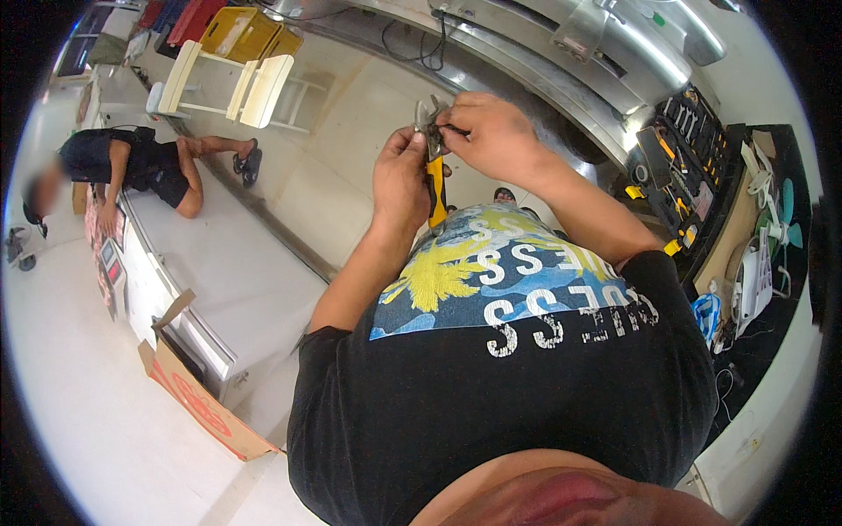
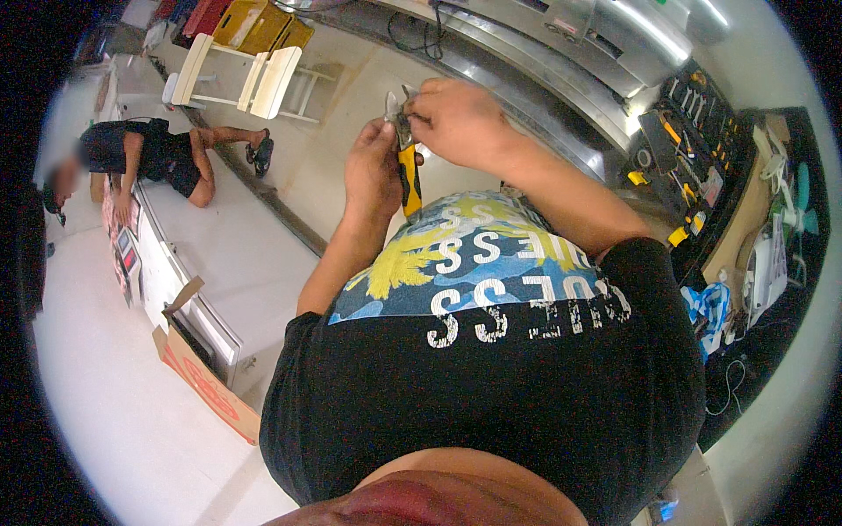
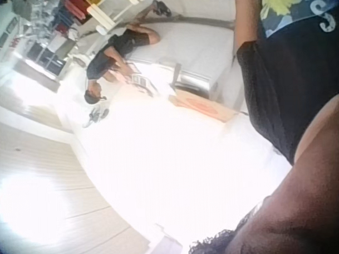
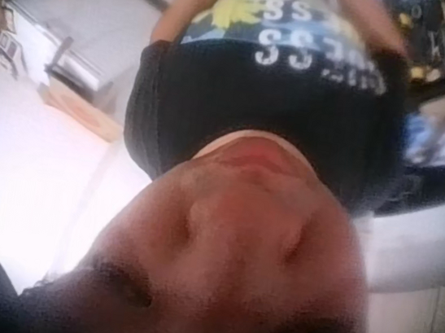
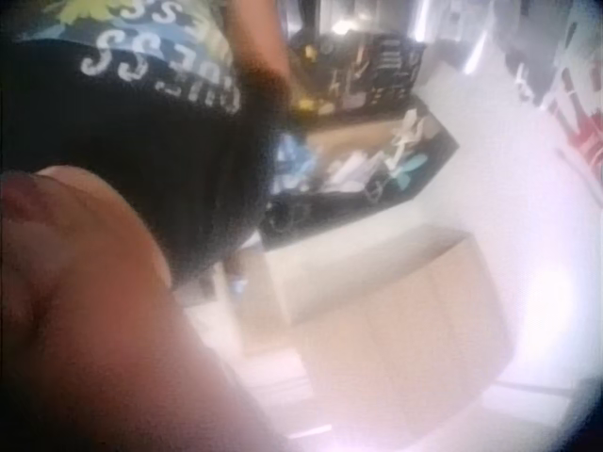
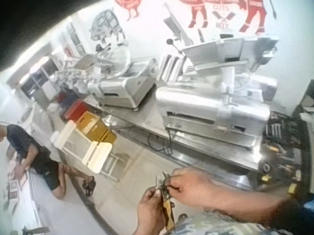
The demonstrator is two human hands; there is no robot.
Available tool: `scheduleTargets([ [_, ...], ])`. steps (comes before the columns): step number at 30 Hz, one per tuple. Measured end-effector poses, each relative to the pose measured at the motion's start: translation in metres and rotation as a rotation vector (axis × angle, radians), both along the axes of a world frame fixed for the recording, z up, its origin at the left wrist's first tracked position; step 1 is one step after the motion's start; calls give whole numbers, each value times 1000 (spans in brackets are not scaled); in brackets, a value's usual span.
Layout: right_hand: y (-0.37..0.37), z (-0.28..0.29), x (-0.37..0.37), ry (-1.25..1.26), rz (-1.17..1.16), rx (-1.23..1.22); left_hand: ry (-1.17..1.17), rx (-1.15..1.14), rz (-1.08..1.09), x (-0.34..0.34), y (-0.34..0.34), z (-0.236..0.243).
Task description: The person uses a cloth to wipe a pair of pliers and then places them into a toolbox. The person also handles a small white object and a mobile phone before organizing the tools.
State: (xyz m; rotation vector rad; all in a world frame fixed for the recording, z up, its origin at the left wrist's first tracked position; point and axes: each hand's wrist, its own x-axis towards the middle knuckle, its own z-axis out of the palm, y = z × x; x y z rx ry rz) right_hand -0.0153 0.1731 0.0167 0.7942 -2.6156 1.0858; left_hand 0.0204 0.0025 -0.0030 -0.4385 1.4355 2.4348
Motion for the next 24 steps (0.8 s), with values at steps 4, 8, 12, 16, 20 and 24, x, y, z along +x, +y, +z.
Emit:
scheduleTargets([
  [4, -8, 0, 3, 109, 28, 31, 25, -44, 5, 1, -1, -1],
  [8, -1, -1, 0, 113, 67, -44, 22, -118, 15, 4, 7, 14],
  [12, -7, 1, 4, 162, 71, -82, 66, -112, 18, 6, 2, 1],
  [16, 8, -1, -3, -14, 92, -175, 69, -149, 55, 8, 8, 20],
  [20, 17, 8, 5, -207, 40, -240, 100, -156, 46, 10, 7, 20],
  [24, 19, 13, 13, -148, 59, -307, 114, -165, 52, 8, 5, 11],
])
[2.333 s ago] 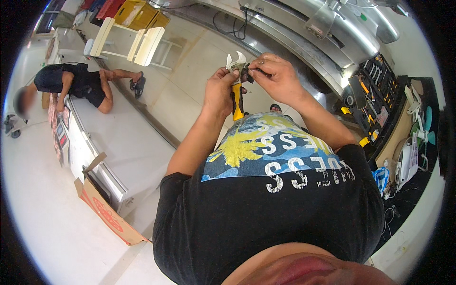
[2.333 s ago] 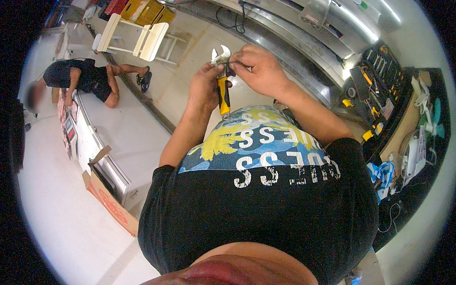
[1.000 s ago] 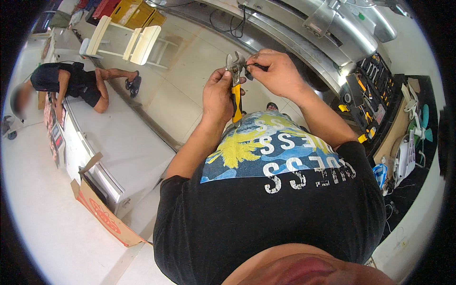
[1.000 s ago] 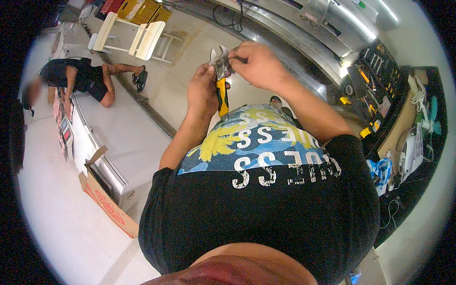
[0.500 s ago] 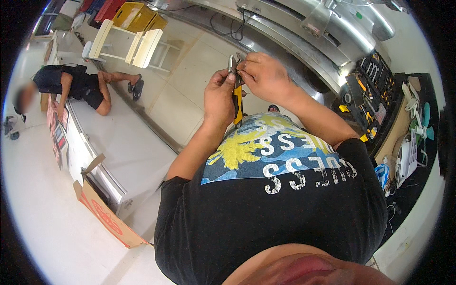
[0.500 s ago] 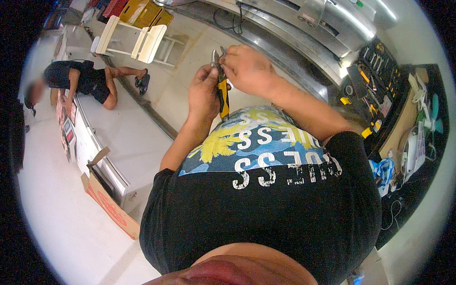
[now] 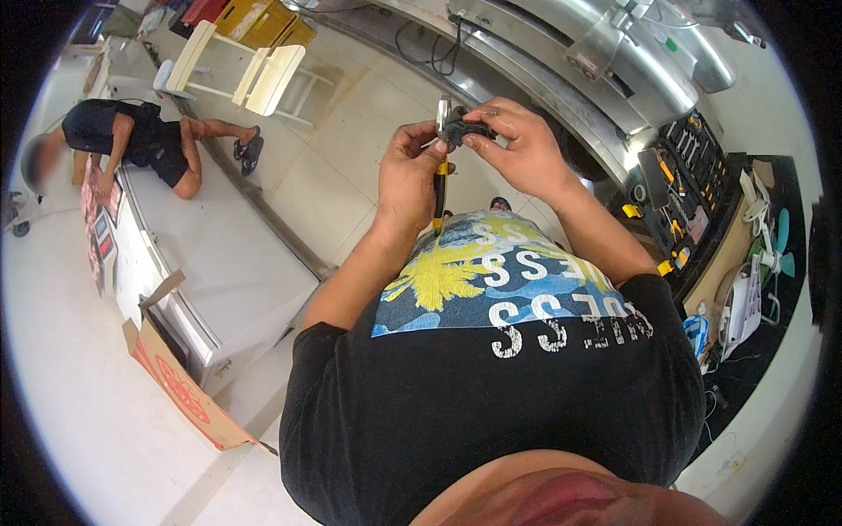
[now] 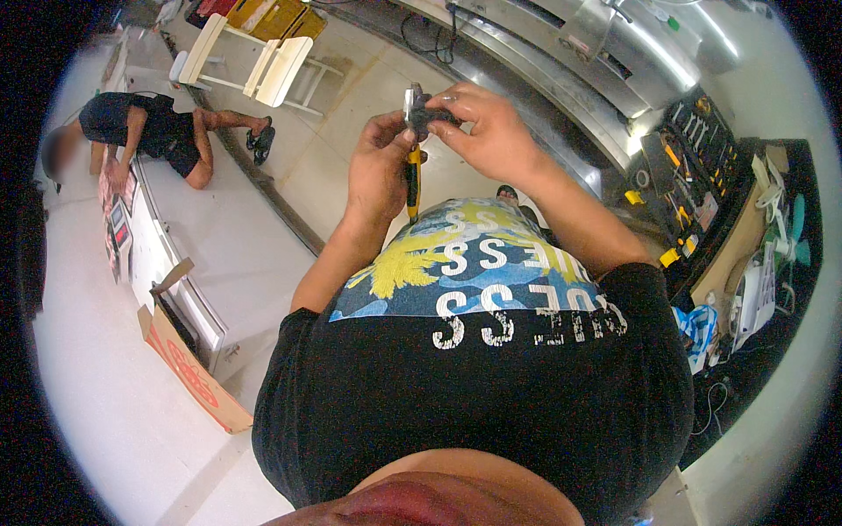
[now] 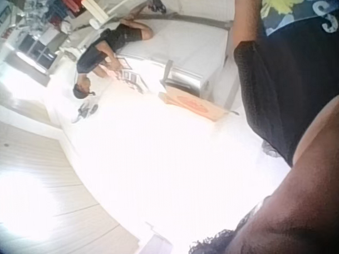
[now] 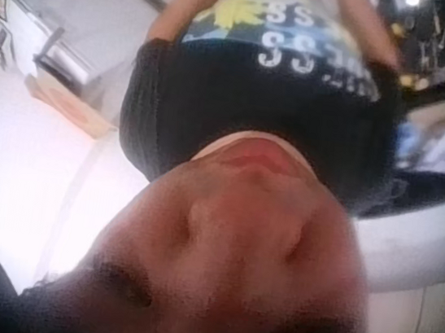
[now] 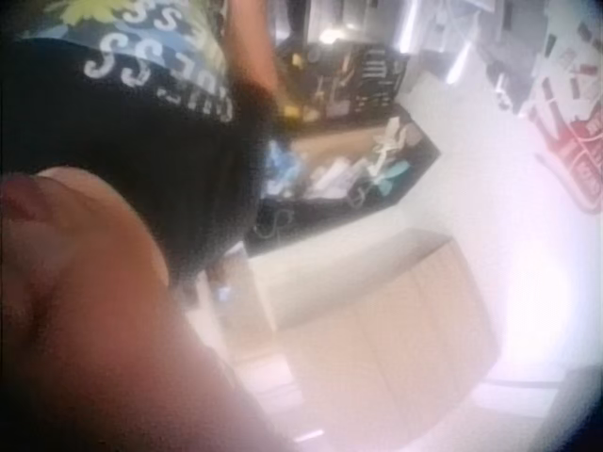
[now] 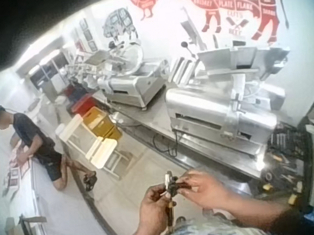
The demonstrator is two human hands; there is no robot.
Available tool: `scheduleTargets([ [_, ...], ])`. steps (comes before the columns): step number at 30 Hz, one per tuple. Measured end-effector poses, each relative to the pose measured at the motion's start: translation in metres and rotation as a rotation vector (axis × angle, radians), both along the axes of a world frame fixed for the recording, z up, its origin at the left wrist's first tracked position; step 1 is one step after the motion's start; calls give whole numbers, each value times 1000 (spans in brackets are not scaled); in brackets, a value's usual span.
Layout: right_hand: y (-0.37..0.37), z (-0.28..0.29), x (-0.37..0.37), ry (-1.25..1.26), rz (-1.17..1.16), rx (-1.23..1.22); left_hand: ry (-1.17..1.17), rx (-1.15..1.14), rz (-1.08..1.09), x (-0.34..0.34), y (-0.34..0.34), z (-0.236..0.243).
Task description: The person uses a cloth to wipe a pair of pliers and then places them into a toolbox. The person also handles a small white object and a mobile phone before organizing the tools.
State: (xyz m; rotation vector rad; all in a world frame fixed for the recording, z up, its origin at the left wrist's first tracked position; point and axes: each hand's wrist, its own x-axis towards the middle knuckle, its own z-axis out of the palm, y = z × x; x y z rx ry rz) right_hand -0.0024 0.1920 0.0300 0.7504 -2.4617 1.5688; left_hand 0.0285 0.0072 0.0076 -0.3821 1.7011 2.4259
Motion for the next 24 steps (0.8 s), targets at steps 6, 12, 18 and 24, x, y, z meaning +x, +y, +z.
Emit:
scheduleTargets([
  [6, -2, 0, 3, 13, -110, 25, -29, 30, -21, -1, -1, -3],
  [12, 5, -12, -6, 178, -100, -2, -112, 147, -5, -5, -5, -6],
  [18, -19, -20, -8, 311, -35, 97, -126, 214, 2, -8, -7, -9],
  [24, -28, -35, -21, 245, -14, 171, -118, 95, 37, -6, -3, -12],
])
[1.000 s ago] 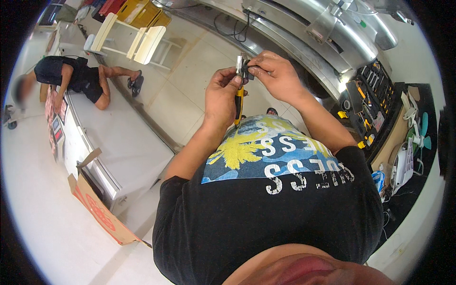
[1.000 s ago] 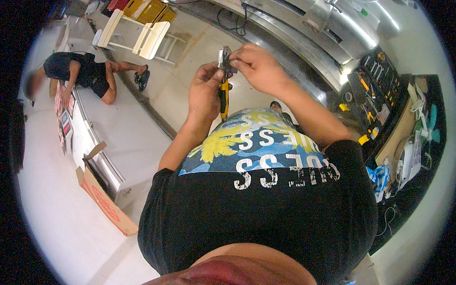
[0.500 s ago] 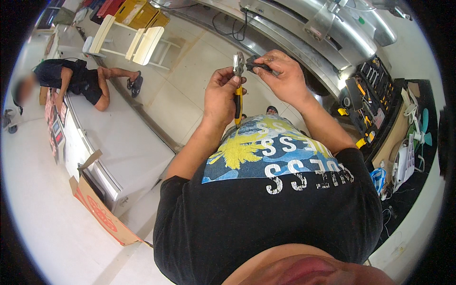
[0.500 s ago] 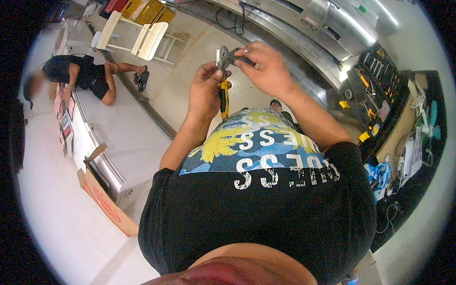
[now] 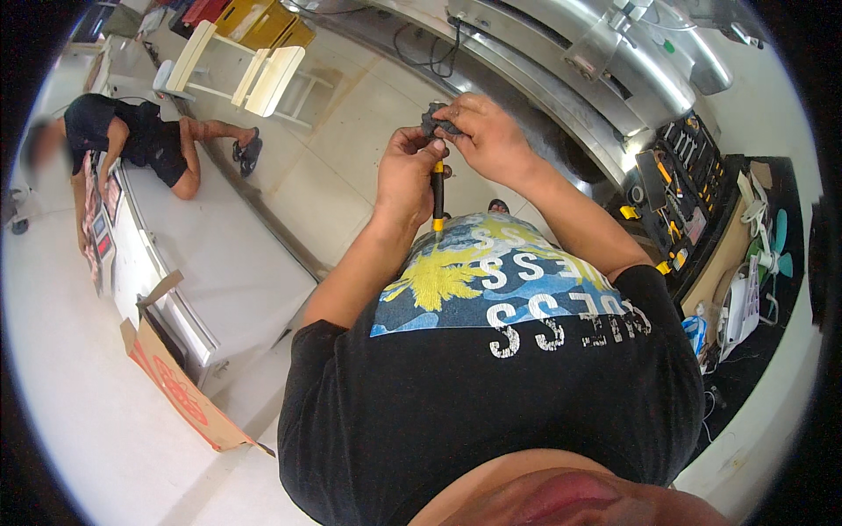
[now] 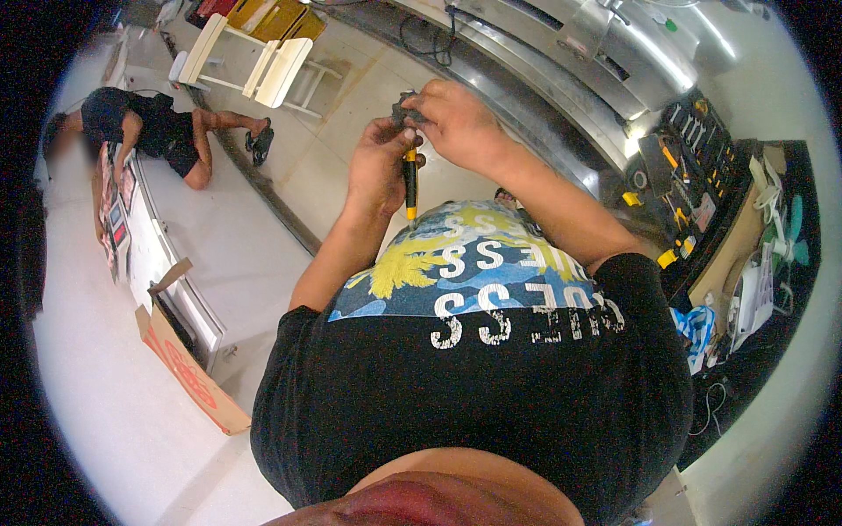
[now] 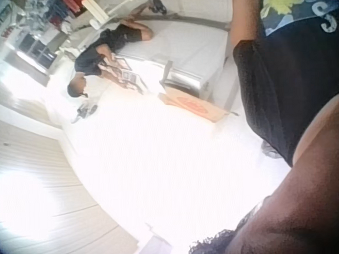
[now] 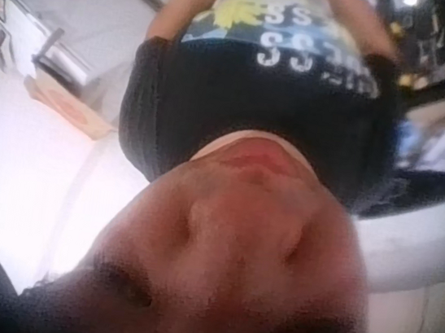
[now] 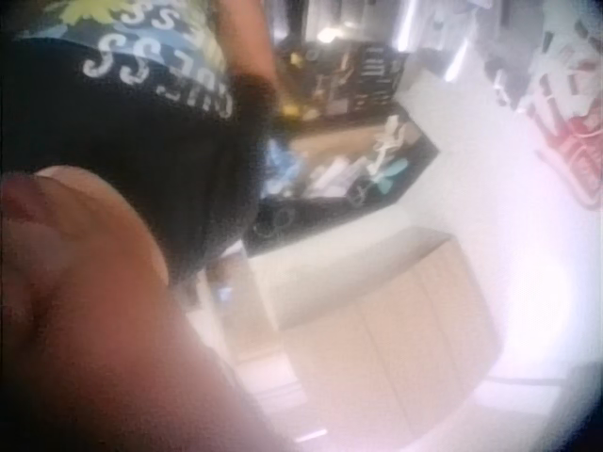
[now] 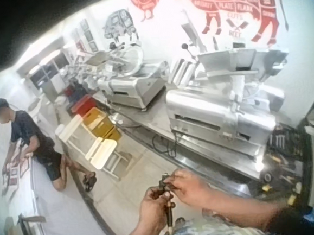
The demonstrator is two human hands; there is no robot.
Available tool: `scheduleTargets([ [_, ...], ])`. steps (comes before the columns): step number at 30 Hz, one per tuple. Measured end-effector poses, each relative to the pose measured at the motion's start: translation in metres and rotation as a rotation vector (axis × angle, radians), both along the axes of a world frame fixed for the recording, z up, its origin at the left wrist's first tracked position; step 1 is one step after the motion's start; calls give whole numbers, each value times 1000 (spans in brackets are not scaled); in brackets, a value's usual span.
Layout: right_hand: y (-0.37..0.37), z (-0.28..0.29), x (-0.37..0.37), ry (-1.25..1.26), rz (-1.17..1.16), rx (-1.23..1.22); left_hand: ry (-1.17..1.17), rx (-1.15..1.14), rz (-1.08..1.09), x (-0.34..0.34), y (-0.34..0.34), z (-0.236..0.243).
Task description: The person uses a cloth to wipe a pair of pliers and then places them into a toolbox. The person also handles a small white object and a mobile phone before organizing the tools.
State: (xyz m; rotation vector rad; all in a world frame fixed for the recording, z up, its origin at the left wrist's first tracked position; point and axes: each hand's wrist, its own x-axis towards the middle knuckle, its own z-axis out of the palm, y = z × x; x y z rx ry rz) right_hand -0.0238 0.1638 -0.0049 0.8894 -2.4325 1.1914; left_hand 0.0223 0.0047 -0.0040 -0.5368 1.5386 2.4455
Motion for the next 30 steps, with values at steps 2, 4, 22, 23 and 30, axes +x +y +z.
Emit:
scheduleTargets([
  [2, 4, 3, 1, 81, 27, 55, -9, -64, 2, 1, 0, -2],
  [4, 8, 4, 1, 75, 33, 93, 16, -97, 2, 2, 1, -4],
  [22, 49, 65, 27, -392, 26, -340, 430, 397, -219, 2, -33, -6],
  [23, 49, 66, 27, -299, 35, -277, 452, 372, -228, 3, -33, -6],
  [30, 56, 74, 32, -224, 77, -290, 723, 69, -259, 5, -40, -10],
])
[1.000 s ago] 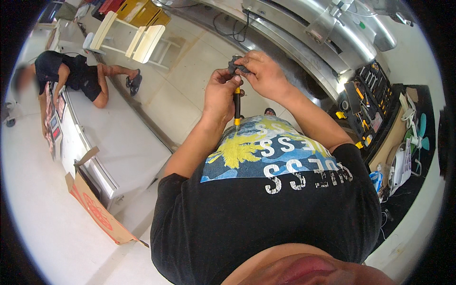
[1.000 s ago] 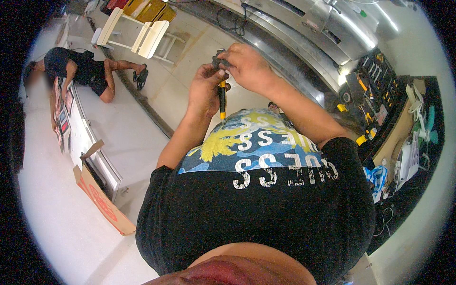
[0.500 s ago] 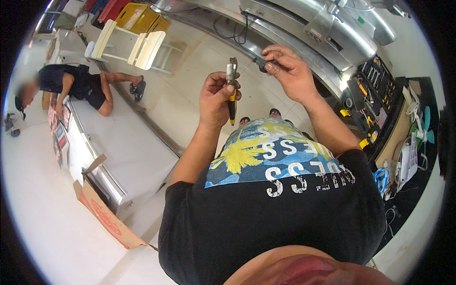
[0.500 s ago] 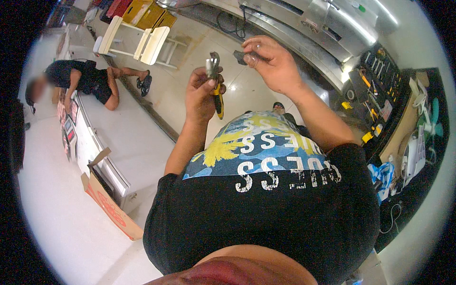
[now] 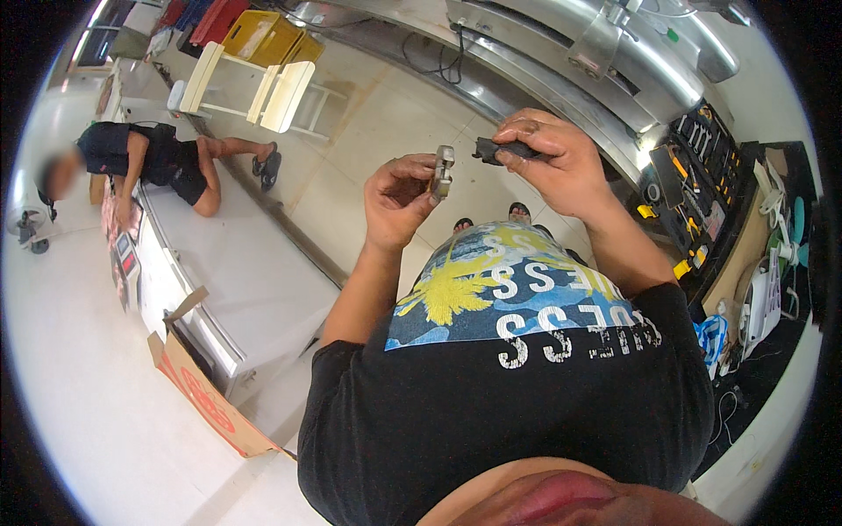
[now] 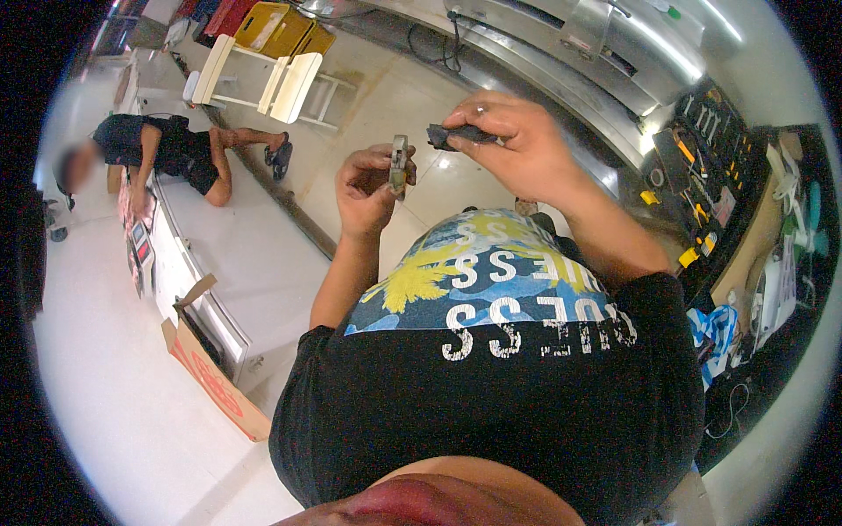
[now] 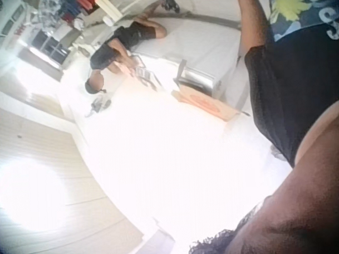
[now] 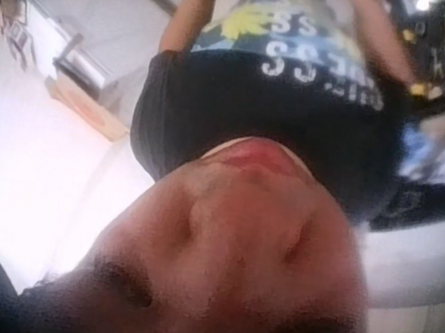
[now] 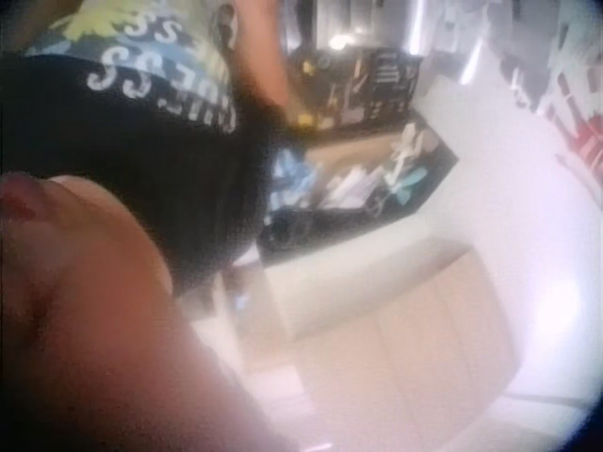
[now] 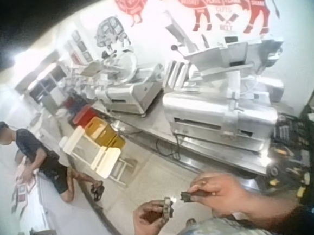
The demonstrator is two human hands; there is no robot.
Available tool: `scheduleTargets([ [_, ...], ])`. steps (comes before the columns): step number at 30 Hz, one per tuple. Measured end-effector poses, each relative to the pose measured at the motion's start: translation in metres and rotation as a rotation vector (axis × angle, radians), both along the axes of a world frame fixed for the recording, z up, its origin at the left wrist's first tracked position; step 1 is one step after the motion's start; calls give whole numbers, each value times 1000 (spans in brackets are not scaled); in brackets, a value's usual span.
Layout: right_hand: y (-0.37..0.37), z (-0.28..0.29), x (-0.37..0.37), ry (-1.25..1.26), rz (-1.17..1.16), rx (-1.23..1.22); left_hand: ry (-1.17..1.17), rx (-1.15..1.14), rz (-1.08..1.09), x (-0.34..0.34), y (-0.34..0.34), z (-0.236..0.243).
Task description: The person uses a cloth to wipe a pair of pliers and then places them into a toolbox. The person also handles a small white object and a mobile phone before organizing the tools.
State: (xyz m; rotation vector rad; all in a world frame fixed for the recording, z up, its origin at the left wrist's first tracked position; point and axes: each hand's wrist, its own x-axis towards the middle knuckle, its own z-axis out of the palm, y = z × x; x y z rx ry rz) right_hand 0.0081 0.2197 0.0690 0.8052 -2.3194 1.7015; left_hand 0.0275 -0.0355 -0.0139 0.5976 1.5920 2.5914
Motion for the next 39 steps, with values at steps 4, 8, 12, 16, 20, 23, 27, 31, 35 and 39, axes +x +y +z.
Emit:
scheduleTargets([
  [4, 3, 4, 3, -16, 60, -36, 58, -101, 37, 7, 1, 13],
  [8, 2, 5, 6, -65, 136, -95, 76, -103, 50, 9, 2, 18],
  [12, -10, 0, 17, -325, 107, -222, 109, -90, 65, 9, 4, 18],
  [16, -24, 0, 16, -726, 169, -368, 124, -130, 56, 10, 8, 24],
  [20, -25, -4, 5, -875, 258, -489, 219, -365, 67, 7, -1, 28],
  [23, -27, -4, 4, -873, 249, -432, 397, -538, 134, 2, -3, 37],
  [27, -30, -16, 3, -1002, 244, -540, 400, -620, 182, 3, -4, 38],
  [31, -33, -33, 1, -953, 79, -496, -50, -427, 163, 11, 5, 22],
  [35, -37, -36, 1, -700, -117, -286, -403, -23, 71, -2, 10, 18],
  [39, -43, -38, -12, -166, -143, 0, -507, -20, 42, -6, 13, 23],
])
